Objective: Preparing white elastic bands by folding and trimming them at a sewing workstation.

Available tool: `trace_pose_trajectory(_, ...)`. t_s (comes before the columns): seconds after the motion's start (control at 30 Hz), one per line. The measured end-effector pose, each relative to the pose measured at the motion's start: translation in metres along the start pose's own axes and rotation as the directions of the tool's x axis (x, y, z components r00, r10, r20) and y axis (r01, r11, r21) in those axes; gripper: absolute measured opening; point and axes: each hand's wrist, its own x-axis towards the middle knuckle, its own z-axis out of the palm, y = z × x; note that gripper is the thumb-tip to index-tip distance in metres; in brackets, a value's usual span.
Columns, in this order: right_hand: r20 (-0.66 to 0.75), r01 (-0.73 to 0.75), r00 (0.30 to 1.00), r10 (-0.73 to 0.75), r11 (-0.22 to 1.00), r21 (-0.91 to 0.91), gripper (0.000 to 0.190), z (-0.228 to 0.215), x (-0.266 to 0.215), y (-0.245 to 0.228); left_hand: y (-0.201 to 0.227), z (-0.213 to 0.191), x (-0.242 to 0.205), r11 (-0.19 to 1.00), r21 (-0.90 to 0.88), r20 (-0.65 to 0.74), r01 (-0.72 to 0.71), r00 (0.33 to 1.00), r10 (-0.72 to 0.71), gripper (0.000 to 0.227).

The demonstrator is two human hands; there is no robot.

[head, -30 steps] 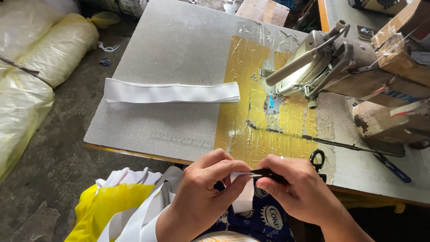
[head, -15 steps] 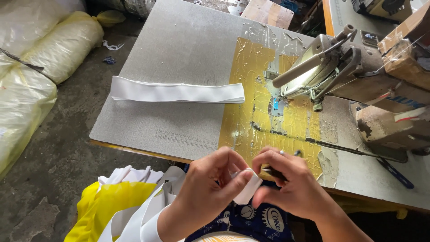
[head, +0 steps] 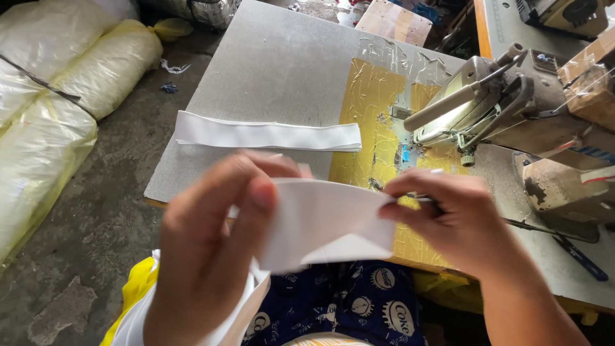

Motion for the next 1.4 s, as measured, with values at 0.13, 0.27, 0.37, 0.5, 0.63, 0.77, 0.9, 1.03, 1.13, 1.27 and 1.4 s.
trace_pose_trajectory(0.13, -0.123, -0.08, 0.99, 0.061, 0.985, -0.153, 0.015, -0.028, -0.025, 0.025, -0.01, 0.015, -0.008, 0.971, 0.079, 0.212, -0.227, 0.955, 0.206, 0.025)
trace_pose_trajectory(0.27, 0.033, -0.476, 0.821, 0.571, 0.714, -0.513, 0.027, -0.01, -0.024, 0.063, -0.106, 0.062, -0.053, 0.986, 0.141, 0.285, -0.091, 0.957, 0.047, 0.023)
trace_pose_trajectory(0.37, 0.114, -0.536, 0.749, 0.653, 0.698, -0.475, 0.032, 0.028, -0.003, 0.077, -0.153, 0.087, -0.074, 0.903, 0.4, 0.352, -0.156, 0.936, 0.006, 0.011)
trace_pose_trajectory(0.5, 0.043, -0.455, 0.846, 0.531, 0.761, -0.462, 0.048, 0.08, 0.039, 0.092, -0.159, 0.091, -0.071, 0.832, 0.515, 0.349, -0.207, 0.937, 0.017, 0.015)
trace_pose_trajectory(0.63, 0.016, -0.323, 0.934, 0.358, 0.861, -0.393, 0.025, 0.118, 0.059, 0.123, -0.158, 0.086, -0.062, 0.817, 0.549, 0.312, -0.176, 0.95, -0.005, 0.027)
trace_pose_trajectory(0.77, 0.344, -0.509, 0.741, 0.576, 0.817, -0.271, 0.013, 0.073, 0.049, 0.047, -0.159, 0.078, -0.046, 0.884, 0.43, 0.26, -0.181, 0.963, 0.07, 0.023)
trace_pose_trajectory(0.9, 0.384, -0.391, 0.855, 0.349, 0.92, 0.037, 0.002, 0.057, 0.019, 0.047, -0.164, 0.084, -0.041, 0.929, 0.341, 0.272, -0.145, 0.961, 0.05, 0.021)
trace_pose_trajectory(1.03, 0.359, -0.299, 0.91, 0.208, 0.928, 0.22, 0.007, 0.044, 0.003, 0.053, -0.155, 0.087, -0.039, 0.946, 0.292, 0.271, -0.142, 0.961, 0.06, 0.017)
trace_pose_trajectory(1.13, 0.352, -0.277, 0.919, 0.178, 0.927, 0.255, 0.011, 0.042, -0.005, 0.053, -0.15, 0.086, -0.038, 0.951, 0.274, 0.261, -0.143, 0.963, 0.069, 0.017)
trace_pose_trajectory(1.27, 0.351, -0.262, 0.923, 0.159, 0.927, 0.269, 0.008, 0.04, -0.005, 0.05, -0.14, 0.083, -0.036, 0.965, 0.226, 0.245, -0.133, 0.966, 0.076, 0.015)
trace_pose_trajectory(1.4, 0.385, -0.288, 0.902, 0.196, 0.937, 0.199, 0.005, 0.034, -0.003, 0.044, -0.124, 0.077, -0.031, 0.961, 0.237, 0.271, -0.144, 0.96, 0.077, 0.02)
